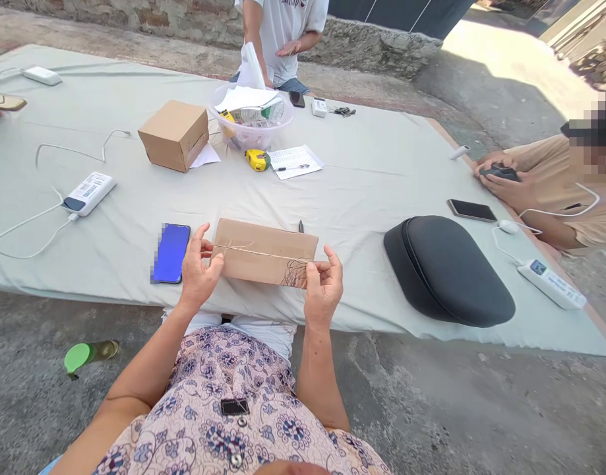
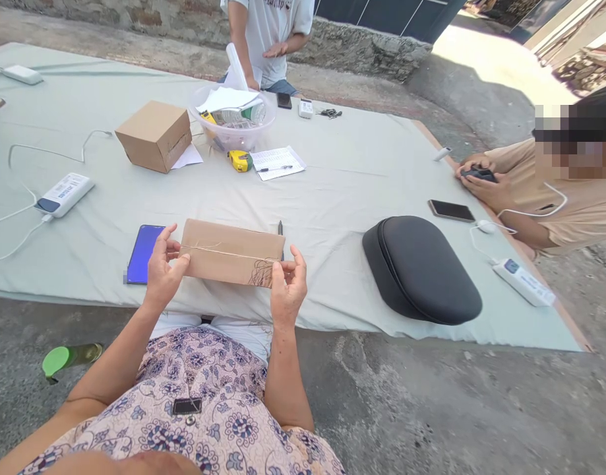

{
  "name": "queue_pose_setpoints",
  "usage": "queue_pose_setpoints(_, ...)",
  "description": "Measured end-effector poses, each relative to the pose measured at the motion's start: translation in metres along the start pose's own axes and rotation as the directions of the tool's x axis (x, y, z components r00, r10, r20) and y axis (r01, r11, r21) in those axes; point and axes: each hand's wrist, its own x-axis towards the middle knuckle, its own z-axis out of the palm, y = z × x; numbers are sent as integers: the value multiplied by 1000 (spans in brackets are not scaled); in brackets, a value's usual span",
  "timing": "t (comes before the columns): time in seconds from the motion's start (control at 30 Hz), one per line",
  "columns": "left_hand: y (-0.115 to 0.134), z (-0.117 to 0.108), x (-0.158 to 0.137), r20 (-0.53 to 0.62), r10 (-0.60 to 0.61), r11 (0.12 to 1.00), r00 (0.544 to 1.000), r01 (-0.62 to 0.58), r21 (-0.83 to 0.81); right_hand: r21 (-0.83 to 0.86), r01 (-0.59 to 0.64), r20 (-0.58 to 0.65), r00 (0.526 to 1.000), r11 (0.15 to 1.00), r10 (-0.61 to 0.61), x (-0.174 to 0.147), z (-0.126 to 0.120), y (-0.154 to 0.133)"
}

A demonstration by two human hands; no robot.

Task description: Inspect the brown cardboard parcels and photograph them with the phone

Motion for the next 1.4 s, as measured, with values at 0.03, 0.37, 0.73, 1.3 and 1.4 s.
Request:
queue_pose_setpoints(0.03, 2, -4, 1, 30, 15, 999, 999, -16, 31, -27, 19, -4, 1000, 999, -19, -1, -1, -2)
queue_pose_setpoints(0.37, 10, -20, 1, 206, -13, 1000, 979, 15, -5, -221, 87, 36, 996, 971, -81, -9, -11, -11)
queue_pose_setpoints(0.73, -6, 2, -3, 85, 205, 955, 975, -218, 199, -201, 112, 73, 992, 973, -99, -8, 15, 8)
queue_pose_setpoints(1.3, -30, 42, -4, 38, 126, 844, 991, -128, 521, -497, 147, 77, 989, 855, -125, -8, 43, 30)
queue_pose_setpoints(1.4, -36, 38, -3, 44, 153, 863, 987, -155, 481, -422, 197, 131, 979, 885, -156, -7, 36, 33)
